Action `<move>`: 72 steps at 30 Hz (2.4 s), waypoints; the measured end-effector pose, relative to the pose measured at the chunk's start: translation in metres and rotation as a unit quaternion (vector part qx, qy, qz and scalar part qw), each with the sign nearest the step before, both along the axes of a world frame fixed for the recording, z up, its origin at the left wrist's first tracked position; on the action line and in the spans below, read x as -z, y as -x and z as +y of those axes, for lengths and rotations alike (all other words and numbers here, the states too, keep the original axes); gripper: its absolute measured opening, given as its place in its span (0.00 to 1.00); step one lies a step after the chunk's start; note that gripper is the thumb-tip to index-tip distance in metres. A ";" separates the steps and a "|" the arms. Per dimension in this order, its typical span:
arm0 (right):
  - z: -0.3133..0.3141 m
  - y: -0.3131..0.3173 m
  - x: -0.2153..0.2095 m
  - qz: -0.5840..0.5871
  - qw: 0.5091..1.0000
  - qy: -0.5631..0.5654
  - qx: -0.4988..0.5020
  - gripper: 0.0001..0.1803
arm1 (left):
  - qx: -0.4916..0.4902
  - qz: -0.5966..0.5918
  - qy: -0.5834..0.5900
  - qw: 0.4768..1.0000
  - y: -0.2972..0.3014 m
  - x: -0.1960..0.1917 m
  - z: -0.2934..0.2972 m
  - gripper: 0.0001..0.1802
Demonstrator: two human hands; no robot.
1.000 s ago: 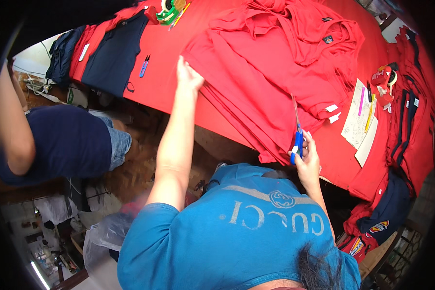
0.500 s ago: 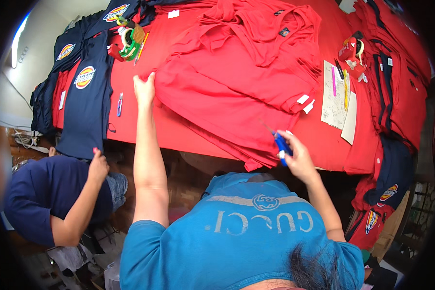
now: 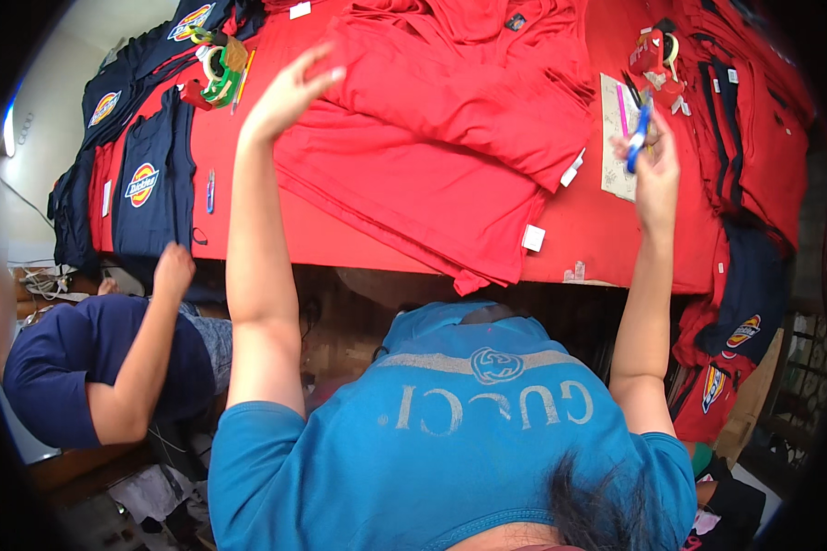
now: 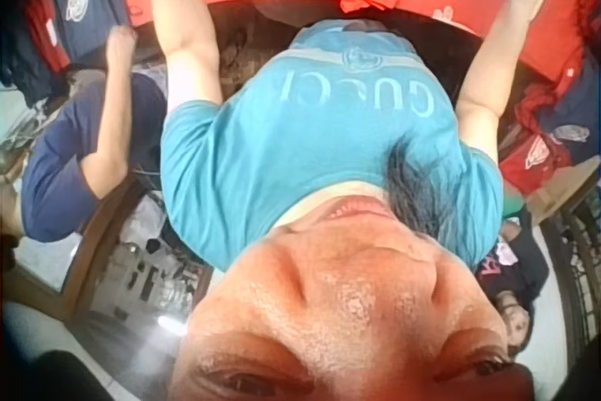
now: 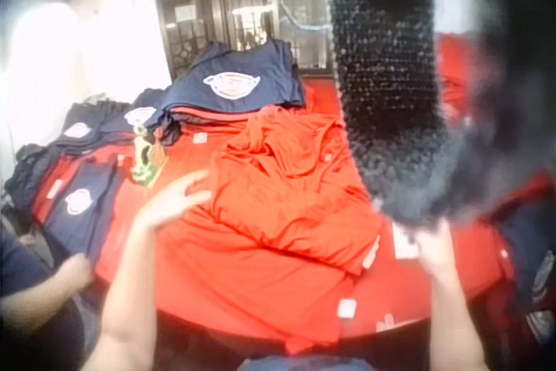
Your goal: The person uses blue-handled scissors to cut tags off a stack of red shirts. They repeatedly pick up a shirt, snip the tag, and place the shirt back on the pile. Another person is visible in the background working on a separate stack of dark shirts.
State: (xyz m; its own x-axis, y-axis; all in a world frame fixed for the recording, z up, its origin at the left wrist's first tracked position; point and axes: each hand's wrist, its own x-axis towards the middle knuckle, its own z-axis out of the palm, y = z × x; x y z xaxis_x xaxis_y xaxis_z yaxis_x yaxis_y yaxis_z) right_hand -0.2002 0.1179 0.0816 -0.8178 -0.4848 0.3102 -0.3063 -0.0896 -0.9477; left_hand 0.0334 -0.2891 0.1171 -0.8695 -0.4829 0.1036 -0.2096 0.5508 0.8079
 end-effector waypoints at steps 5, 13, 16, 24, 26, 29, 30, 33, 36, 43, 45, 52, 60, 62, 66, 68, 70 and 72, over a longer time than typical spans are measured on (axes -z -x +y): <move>0.023 -0.075 0.040 -0.131 0.988 -0.064 -0.055 0.27 | -0.199 -0.080 -0.051 0.975 -0.099 0.107 -0.003 0.25; 0.013 -0.159 0.090 -0.155 0.955 -0.189 -0.168 0.27 | -0.297 -0.040 -0.191 0.935 -0.112 0.143 0.035 0.17; 0.020 -0.163 0.095 -0.136 0.953 -0.235 -0.135 0.27 | -0.319 -0.023 -0.179 0.931 -0.107 0.147 0.048 0.14; 0.036 -0.167 0.080 -0.140 0.976 -0.148 -0.075 0.29 | -0.428 0.090 -0.046 0.898 -0.118 0.158 0.002 0.12; 0.037 -0.170 0.076 -0.119 0.980 -0.148 -0.063 0.29 | -0.451 0.050 0.137 0.880 -0.124 0.159 -0.029 0.13; 0.040 -0.169 0.072 -0.101 0.983 -0.147 -0.049 0.29 | -0.454 0.023 0.075 0.887 -0.118 0.147 -0.053 0.18; 0.041 -0.168 0.071 -0.104 0.983 -0.144 -0.045 0.28 | -0.457 0.002 0.058 0.887 -0.113 0.144 -0.056 0.19; 0.046 -0.167 0.066 -0.116 0.983 -0.138 -0.034 0.28 | -0.400 -0.041 0.044 0.915 -0.110 0.160 -0.084 0.24; 0.054 -0.168 0.068 -0.108 0.984 -0.140 0.005 0.27 | -0.379 -0.083 0.164 0.907 -0.104 0.174 -0.094 0.29; 0.054 -0.176 0.063 -0.157 0.981 -0.098 0.060 0.25 | -0.395 -0.162 0.104 0.898 -0.110 0.163 -0.058 0.32; 0.051 -0.179 0.068 -0.167 0.980 -0.094 0.055 0.24 | -0.381 -0.141 0.094 0.909 -0.114 0.165 -0.065 0.31; 0.025 -0.193 0.097 -0.050 0.955 -0.277 0.089 0.28 | -0.349 -0.092 0.025 0.932 -0.119 0.146 -0.060 0.23; 0.011 -0.203 0.111 -0.099 0.969 -0.202 0.097 0.31 | -0.230 0.220 -0.487 0.813 -0.121 0.157 -0.037 0.15; 0.013 -0.202 0.116 -0.098 0.969 -0.207 0.097 0.30 | -0.207 0.202 -0.550 0.783 -0.119 0.154 -0.021 0.15; 0.013 -0.200 0.103 -0.074 0.968 -0.221 0.094 0.27 | -0.153 0.232 -0.605 0.746 -0.129 0.176 -0.004 0.10; 0.019 -0.191 0.106 -0.066 0.970 -0.208 0.110 0.27 | -0.161 0.243 -0.607 0.739 -0.128 0.184 0.007 0.13; 0.020 -0.189 0.093 -0.085 0.974 -0.175 0.117 0.28 | -0.168 0.234 -0.641 0.712 -0.119 0.175 0.024 0.13; 0.026 -0.183 0.083 -0.084 0.975 -0.170 0.114 0.28 | -0.136 0.211 -0.683 0.686 -0.109 0.168 0.044 0.13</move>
State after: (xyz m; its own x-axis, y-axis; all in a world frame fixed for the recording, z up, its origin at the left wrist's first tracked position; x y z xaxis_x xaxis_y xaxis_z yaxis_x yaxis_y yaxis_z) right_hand -0.0175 0.1437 -0.0011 -0.9420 -0.3354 0.0144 -0.1183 0.2915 -0.9492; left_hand 0.1428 -0.2455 -0.0512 -0.7596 -0.5183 -0.3930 0.2563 -0.7938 0.5515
